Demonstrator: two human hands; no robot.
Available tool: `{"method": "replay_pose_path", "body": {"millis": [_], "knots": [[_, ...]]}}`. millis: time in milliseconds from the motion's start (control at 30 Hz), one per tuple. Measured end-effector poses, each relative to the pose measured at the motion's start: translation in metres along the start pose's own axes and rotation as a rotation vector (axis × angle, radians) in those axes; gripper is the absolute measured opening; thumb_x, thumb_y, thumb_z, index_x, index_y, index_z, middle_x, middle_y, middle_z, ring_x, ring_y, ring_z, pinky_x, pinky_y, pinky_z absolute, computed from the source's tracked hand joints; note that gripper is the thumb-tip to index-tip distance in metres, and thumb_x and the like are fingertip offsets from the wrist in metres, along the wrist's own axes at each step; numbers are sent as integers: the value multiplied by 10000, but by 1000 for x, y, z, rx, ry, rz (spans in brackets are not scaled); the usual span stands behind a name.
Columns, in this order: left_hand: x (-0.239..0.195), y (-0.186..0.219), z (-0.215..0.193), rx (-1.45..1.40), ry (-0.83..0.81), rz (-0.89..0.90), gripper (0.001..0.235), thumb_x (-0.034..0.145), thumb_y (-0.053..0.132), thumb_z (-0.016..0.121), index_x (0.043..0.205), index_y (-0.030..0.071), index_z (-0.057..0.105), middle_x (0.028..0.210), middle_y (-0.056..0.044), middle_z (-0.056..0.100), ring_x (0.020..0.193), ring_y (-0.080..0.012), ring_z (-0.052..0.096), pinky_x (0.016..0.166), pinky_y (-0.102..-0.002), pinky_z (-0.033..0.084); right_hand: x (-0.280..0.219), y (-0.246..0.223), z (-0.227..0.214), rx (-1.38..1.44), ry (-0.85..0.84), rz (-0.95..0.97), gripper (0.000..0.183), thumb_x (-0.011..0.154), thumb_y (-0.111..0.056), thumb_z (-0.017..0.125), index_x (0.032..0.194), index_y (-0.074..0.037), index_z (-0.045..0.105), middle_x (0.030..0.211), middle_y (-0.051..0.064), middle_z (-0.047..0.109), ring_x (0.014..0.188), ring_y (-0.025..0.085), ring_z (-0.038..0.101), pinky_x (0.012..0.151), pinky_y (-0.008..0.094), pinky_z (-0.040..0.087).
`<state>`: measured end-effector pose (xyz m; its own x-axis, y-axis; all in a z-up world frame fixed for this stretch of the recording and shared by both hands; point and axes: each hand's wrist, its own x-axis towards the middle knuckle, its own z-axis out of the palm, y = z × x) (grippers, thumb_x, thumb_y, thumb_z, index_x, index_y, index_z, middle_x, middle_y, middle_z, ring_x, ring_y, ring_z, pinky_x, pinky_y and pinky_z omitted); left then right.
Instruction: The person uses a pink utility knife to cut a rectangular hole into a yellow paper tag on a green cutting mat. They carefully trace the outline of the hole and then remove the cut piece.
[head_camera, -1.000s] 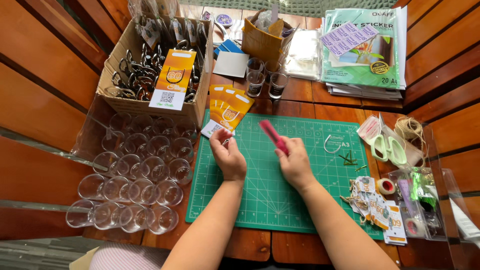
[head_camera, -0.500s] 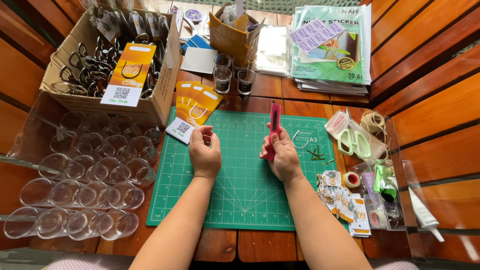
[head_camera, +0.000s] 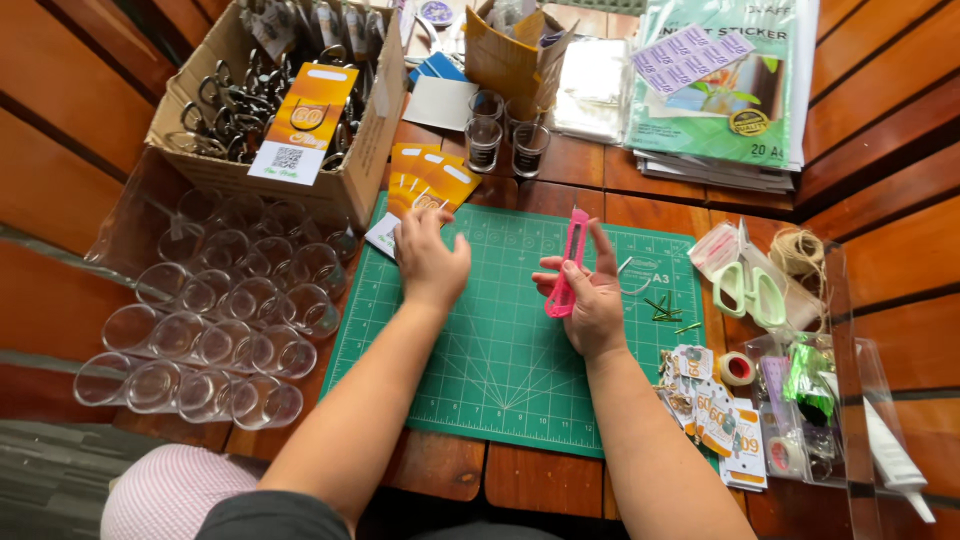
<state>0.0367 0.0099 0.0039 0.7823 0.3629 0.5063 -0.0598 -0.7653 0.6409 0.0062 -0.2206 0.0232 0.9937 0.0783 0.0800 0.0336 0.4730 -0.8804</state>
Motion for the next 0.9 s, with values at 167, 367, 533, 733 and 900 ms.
{"method": "replay_pose_path", "body": {"millis": [167,367,533,733,900], "knots": [[62,-34,10,260,-299,-105,620,762,280,835,1272,44,573,1360,-200,513,1322,-402,489,1095,-525,433,2,8,-5,71,4,23,398,1049,-311,489,1412,-159,552,1169,254,707,1001,347,759,787,406,676],[85,-24,-10,451,-543,-244,819,708,499,915,1288,8,607,1313,-168,538,1271,-358,526,1057,-496,506,7,23,-21,94,-88,-22,972,759,-680,699,1509,-130,417,1394,205,628,1230,314,669,853,364,653],[93,-17,-15,509,-574,-266,899,646,569,932,1277,6,627,1322,-161,527,1288,-349,511,1069,-484,505,8,25,-12,-20,-32,-54,597,833,-109,813,1352,-88,519,1222,230,710,1125,352,723,781,338,661],[102,-1,-23,503,-669,-331,910,679,516,935,1334,-14,591,1395,-174,478,1362,-370,446,1125,-479,462,6,21,-11,-36,10,-67,467,892,-18,751,1305,-65,540,1111,228,738,1043,343,752,763,331,662],[106,5,-26,484,-629,-310,976,582,481,995,1338,30,573,1365,-171,476,1337,-378,448,1092,-530,471,3,13,-6,-17,32,-39,403,923,-51,736,1281,-94,555,1056,182,749,993,289,764,776,281,660]]}}
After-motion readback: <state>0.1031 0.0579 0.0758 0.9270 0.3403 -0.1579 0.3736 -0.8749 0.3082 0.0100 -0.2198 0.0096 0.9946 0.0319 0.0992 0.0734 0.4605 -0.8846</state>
